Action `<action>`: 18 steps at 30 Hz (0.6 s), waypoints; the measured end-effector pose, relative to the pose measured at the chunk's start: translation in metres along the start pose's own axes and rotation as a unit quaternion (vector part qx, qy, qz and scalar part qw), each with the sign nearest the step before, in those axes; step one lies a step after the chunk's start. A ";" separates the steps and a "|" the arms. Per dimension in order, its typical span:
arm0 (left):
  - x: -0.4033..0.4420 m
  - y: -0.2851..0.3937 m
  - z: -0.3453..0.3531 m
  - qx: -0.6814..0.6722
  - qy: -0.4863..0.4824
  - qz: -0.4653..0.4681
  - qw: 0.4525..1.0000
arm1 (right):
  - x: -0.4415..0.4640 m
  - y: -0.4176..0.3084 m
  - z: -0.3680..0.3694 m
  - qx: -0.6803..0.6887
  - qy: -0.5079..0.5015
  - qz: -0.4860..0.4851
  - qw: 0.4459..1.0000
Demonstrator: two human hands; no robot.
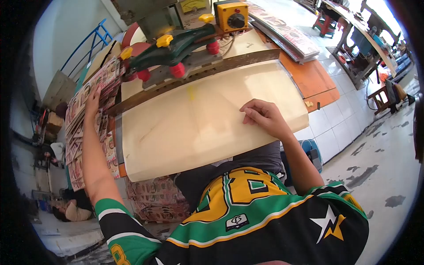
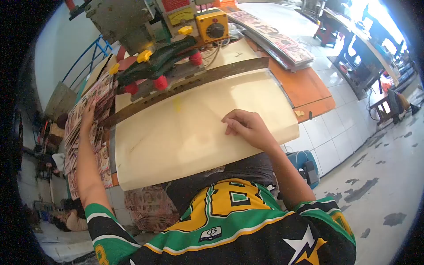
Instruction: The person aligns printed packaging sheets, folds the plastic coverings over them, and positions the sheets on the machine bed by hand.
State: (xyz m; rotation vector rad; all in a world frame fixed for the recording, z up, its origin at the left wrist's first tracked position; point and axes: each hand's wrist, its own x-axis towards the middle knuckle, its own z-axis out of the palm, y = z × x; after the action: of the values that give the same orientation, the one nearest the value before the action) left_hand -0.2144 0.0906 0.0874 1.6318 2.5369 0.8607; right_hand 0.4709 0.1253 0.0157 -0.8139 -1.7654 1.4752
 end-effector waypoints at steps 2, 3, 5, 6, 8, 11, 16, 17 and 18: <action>0.014 -0.026 -0.004 -0.013 -0.036 0.014 0.999 | 0.000 -0.003 0.000 0.002 0.000 0.001 1.000; 0.021 -0.036 -0.003 -0.014 -0.038 0.017 0.999 | 0.000 -0.004 0.000 -0.008 -0.002 -0.002 1.000; 0.030 -0.047 0.001 0.025 -0.027 0.023 0.999 | 0.000 -0.002 0.000 -0.018 0.000 -0.005 1.000; 0.030 -0.042 0.004 0.023 -0.028 0.026 0.999 | 0.001 0.001 -0.001 -0.013 -0.003 -0.014 1.000; 0.029 -0.032 0.011 0.121 0.022 -0.023 0.992 | 0.001 0.001 -0.002 -0.009 -0.002 -0.023 1.000; 0.036 -0.042 0.018 0.113 0.090 0.063 0.987 | 0.000 -0.001 -0.002 -0.017 -0.004 -0.014 1.000; -0.037 0.075 0.006 0.056 0.203 0.098 0.973 | 0.000 0.002 -0.004 -0.007 -0.018 -0.016 1.000; -0.060 0.103 0.004 0.028 0.225 0.131 0.965 | 0.000 0.000 -0.005 -0.009 -0.019 -0.018 1.000; -0.085 0.126 0.003 0.028 0.227 0.130 0.965 | 0.000 -0.001 -0.005 -0.003 -0.021 -0.008 1.000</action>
State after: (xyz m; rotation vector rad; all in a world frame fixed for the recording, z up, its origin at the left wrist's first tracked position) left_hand -0.0683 0.0594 0.1169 2.0219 2.6736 1.3388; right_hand 0.4747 0.1278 0.0172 -0.7739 -1.8041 1.4874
